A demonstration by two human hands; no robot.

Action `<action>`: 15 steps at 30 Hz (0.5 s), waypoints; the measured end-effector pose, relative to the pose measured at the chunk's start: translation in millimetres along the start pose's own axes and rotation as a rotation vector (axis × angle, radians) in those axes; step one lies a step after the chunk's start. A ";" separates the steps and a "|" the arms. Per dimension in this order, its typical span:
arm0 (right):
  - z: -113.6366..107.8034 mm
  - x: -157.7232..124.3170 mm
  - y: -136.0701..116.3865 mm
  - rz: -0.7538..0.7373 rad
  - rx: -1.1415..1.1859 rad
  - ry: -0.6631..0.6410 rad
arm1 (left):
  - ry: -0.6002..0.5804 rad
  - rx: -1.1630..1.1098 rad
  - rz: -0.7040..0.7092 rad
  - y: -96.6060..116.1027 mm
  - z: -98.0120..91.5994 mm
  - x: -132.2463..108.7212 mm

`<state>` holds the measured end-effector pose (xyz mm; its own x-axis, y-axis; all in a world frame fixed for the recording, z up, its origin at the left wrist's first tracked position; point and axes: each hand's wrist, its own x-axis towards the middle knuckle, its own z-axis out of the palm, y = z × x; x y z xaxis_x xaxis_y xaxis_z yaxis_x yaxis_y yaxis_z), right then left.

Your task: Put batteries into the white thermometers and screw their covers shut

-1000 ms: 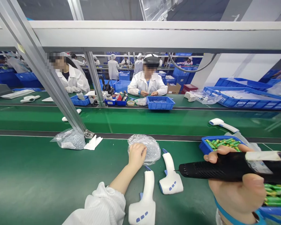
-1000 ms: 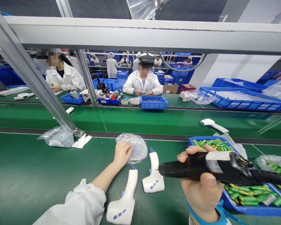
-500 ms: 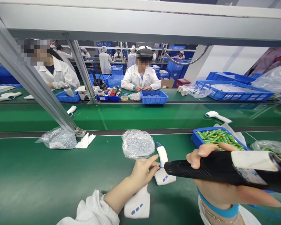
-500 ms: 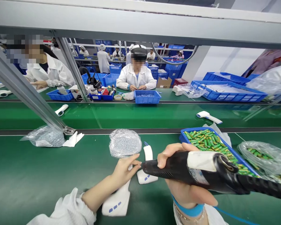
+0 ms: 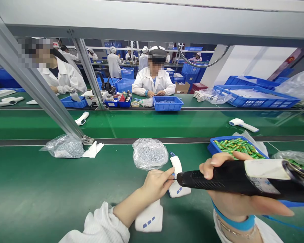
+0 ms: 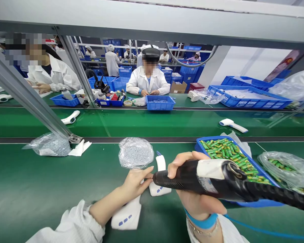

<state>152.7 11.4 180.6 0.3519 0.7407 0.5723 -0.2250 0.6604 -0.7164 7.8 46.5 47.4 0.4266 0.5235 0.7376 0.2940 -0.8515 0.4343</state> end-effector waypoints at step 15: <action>3.8 -0.8 8.6 0.029 0.051 -0.064 | -0.035 -0.016 -0.090 -1.3 5.6 -4.5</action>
<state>147.0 17.0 175.5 0.2862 0.7648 0.5772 -0.2805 0.6429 -0.7128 10.3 45.4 40.6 0.4284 0.5982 0.6772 0.3186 -0.8013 0.5063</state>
